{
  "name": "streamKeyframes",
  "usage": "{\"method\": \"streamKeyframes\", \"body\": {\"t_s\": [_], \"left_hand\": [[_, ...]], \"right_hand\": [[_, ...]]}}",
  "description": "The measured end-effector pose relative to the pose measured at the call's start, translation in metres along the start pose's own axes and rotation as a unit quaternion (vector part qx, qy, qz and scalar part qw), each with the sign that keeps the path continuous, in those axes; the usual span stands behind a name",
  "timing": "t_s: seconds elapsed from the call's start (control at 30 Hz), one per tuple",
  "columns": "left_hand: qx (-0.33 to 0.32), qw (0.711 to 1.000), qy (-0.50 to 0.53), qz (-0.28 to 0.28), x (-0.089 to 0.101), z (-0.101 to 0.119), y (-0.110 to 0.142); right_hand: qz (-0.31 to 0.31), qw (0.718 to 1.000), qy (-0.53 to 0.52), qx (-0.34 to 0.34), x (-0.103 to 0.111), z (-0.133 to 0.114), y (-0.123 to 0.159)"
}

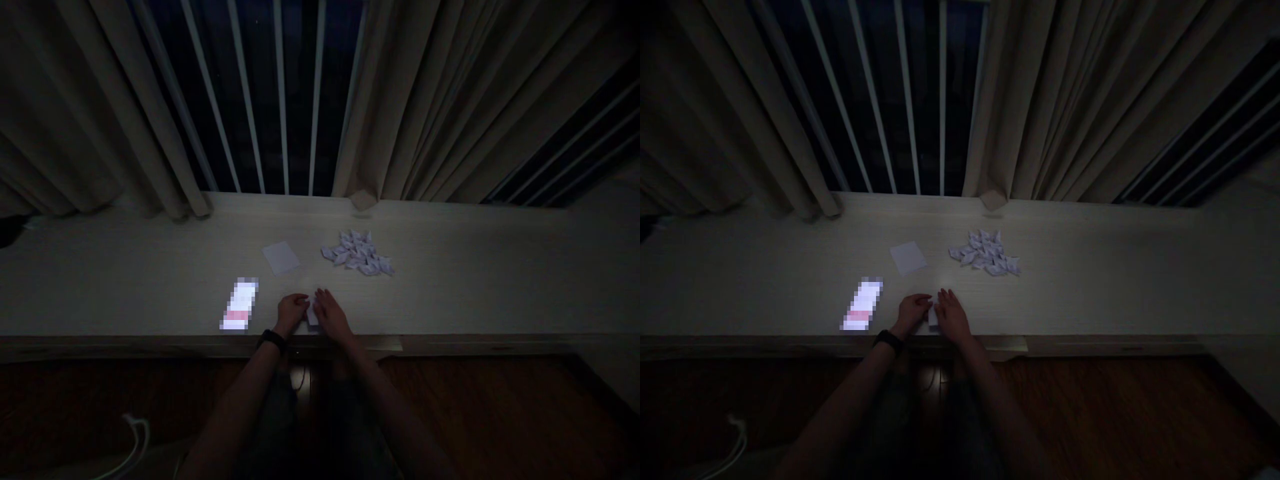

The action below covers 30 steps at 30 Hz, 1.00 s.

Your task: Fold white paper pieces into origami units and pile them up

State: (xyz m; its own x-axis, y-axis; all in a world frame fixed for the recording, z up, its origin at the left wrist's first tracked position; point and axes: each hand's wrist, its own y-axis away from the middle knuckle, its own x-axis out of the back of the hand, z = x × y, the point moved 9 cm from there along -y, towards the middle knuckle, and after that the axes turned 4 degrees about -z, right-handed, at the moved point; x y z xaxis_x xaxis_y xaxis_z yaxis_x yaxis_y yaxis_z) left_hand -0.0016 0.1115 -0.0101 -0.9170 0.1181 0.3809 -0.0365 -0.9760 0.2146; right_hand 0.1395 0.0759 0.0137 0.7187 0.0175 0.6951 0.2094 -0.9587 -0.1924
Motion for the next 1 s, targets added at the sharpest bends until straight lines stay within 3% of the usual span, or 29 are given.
{"method": "streamKeyframes", "body": {"t_s": [0.07, 0.17, 0.63, 1.0], "left_hand": [[0.016, 1.000, -0.004, -0.013, 0.000, 0.002, -0.003], [0.032, 0.999, 0.018, -0.026, -0.001, 0.002, -0.007], [0.051, 0.996, 0.057, -0.055, -0.002, 0.006, -0.004], [0.017, 0.976, -0.155, -0.151, -0.002, 0.000, 0.014]], "right_hand": [[-0.055, 0.994, 0.088, 0.020, -0.010, -0.009, 0.002], [-0.088, 0.981, 0.173, 0.025, -0.018, -0.011, 0.008], [-0.068, 0.956, 0.280, 0.043, -0.017, -0.014, 0.021], [-0.069, 0.956, 0.282, 0.037, -0.017, -0.015, 0.023]]}}
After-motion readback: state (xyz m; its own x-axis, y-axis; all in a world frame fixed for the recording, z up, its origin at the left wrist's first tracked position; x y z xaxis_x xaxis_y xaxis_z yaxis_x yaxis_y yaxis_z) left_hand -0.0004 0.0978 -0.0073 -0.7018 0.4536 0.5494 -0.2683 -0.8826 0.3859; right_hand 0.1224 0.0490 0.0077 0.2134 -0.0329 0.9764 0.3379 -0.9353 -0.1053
